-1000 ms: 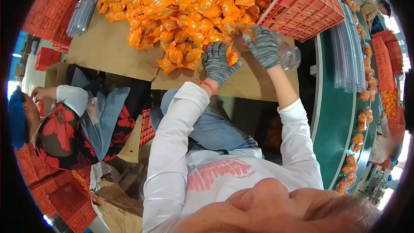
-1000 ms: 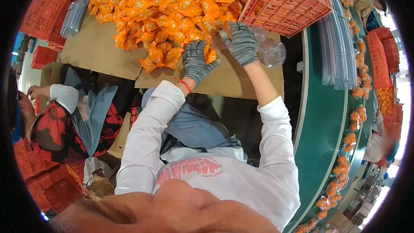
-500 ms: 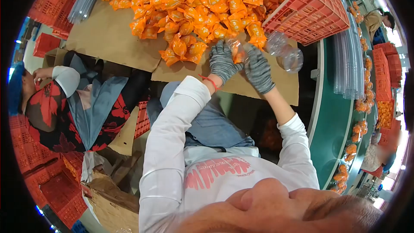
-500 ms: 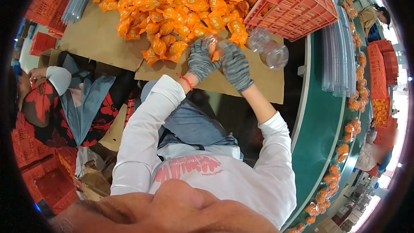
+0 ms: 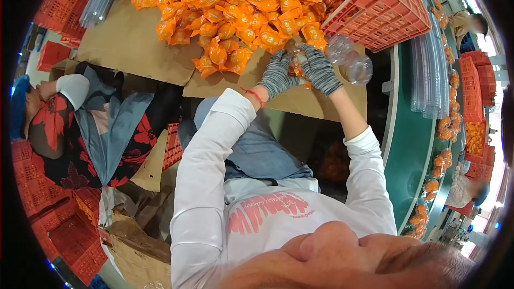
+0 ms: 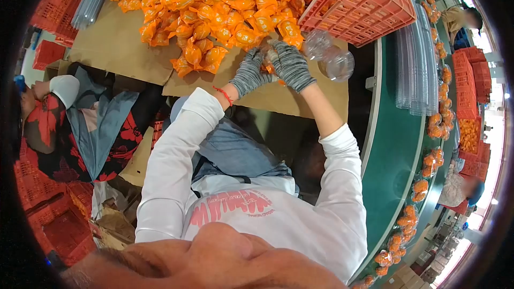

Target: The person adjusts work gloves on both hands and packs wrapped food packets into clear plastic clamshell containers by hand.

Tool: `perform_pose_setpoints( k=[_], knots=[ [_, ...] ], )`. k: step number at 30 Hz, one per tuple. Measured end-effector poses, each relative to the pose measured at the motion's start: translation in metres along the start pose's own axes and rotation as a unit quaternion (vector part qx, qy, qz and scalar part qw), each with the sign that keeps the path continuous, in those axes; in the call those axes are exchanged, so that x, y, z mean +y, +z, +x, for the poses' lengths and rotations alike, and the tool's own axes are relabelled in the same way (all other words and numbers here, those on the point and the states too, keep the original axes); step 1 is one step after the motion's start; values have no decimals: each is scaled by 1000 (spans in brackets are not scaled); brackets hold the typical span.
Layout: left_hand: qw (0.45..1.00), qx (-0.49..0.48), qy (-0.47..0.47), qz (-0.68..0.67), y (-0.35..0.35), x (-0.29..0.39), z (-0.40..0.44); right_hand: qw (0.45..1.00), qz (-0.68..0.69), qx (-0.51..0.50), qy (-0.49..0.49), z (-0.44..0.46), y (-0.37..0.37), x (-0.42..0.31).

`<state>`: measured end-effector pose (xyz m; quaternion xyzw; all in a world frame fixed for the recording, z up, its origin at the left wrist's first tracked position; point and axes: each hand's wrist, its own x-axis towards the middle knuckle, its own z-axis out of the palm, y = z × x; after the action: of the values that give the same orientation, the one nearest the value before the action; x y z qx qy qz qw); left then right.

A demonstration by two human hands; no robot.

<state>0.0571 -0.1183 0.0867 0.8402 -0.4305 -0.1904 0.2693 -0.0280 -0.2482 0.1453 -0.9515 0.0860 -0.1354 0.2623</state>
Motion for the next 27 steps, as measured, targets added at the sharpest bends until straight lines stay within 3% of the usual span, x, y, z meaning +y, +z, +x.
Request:
perform_pose_setpoints(
  k=[1,3,4,7,9,13,19,22,25,27],
  knots=[
    [1000,1,-15,-7,0,0,0,997,-54,8,-54,-1,3,3],
    [990,24,76,112,3,-1,5,974,-160,22,-159,-3,11,13],
    [977,35,122,172,4,1,5,972,-174,16,-159,-5,13,16],
    [992,-53,-95,-65,-44,36,-9,978,-166,-18,-122,-2,10,19],
    [979,-64,-89,-172,-25,13,0,993,-91,-55,-43,8,-1,14],
    [942,-91,-64,-315,-19,-16,7,996,-59,-47,-42,12,13,39],
    [886,-27,-217,-408,-23,9,-4,1000,20,-16,-12,2,18,38],
    [918,76,-175,-346,10,-13,6,1000,0,-3,-21,-1,14,25],
    [794,-85,-343,-494,-28,9,-6,1000,-13,-7,-27,2,15,26],
    [774,-122,-323,-531,-32,20,-15,1000,-12,-13,-22,3,15,28]
  ],
)
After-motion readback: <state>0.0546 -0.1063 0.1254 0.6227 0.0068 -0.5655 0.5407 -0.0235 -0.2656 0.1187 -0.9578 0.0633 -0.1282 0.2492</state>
